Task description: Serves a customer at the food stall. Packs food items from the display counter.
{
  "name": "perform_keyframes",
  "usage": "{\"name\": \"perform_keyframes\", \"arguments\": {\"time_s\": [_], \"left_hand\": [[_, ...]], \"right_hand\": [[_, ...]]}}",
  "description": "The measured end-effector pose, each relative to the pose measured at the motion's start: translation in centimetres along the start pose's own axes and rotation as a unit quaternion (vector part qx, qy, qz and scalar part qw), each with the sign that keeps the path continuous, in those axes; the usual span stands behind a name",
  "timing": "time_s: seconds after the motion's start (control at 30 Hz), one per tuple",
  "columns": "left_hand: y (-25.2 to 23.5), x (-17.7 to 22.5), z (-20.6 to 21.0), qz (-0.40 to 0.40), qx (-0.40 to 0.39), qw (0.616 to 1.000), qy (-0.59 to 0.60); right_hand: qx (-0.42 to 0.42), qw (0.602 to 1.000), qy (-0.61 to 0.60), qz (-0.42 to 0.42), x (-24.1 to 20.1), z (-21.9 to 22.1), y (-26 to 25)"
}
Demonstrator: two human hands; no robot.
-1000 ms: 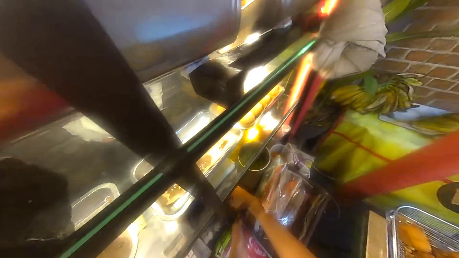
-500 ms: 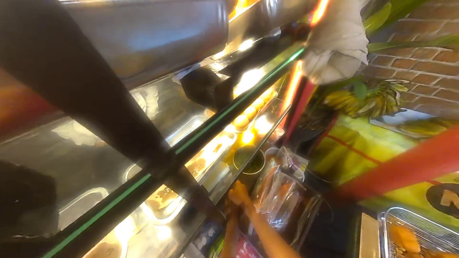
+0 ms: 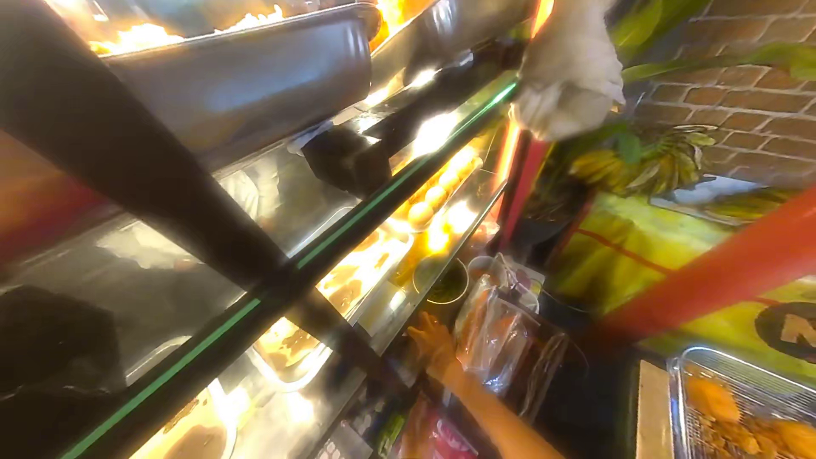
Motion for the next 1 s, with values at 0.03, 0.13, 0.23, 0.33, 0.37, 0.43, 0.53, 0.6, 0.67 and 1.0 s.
{"name": "perform_keyframes", "arguments": {"time_s": [0.03,0.13,0.23,0.33,0.37,0.43,0.53,0.6,0.67,1.0], "left_hand": [[0.2,-0.2,-0.2,-0.003,-0.001,1.0,0.006],[0.5,-0.7,-0.6,-0.02,0.0,0.999,0.028],[0.3,-0.9,-1.3,-0.015,0.004,1.0,0.028],[0.4,-0.8,-1.7,-0.001,0.024,0.999,0.037],[0.4,-0.7,-1.8,-0.003,0.03,0.999,0.042],[0.4,-0.4,-1.8,-0.018,0.036,0.998,0.053],[0.6,0.8,-1.9,-0.048,0.032,0.994,0.088],[0.7,1.8,-1.9,-0.061,0.034,0.99,0.124],[0.7,2.8,-2.0,-0.071,0.037,0.986,0.149],[-1.1,5.7,-2.1,-0.129,-0.055,0.927,0.348]], "right_hand": [[-0.011,0.999,0.03,0.009,-0.2,-0.3,-0.2],[-0.043,0.993,0.07,0.081,-1.1,-1.3,0.0],[-0.05,0.988,0.065,0.127,-1.3,-2.2,0.3],[0.014,0.993,0.0,0.12,-1.1,-2.2,0.1],[0.027,0.994,-0.016,0.107,-1.0,-2.0,-0.1],[-0.012,0.996,-0.017,0.089,-1.0,-1.6,-0.2],[-0.027,0.999,-0.012,0.044,-1.1,-0.9,0.4],[0.013,0.999,-0.025,0.032,-0.9,-0.9,0.7],[0.051,0.998,-0.039,0.008,-0.3,-0.7,0.9],[-0.069,0.992,-0.044,-0.096,-1.4,-2.3,9.5]]}}
Point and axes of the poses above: each hand's wrist, its own y-axis away from the middle knuckle, its own z-axis out of the palm, x = y × z, the point moved 1 cm from there along -y, towards the middle knuckle, and after that the axes turned 12 degrees about -y, right-handed, at the moved point
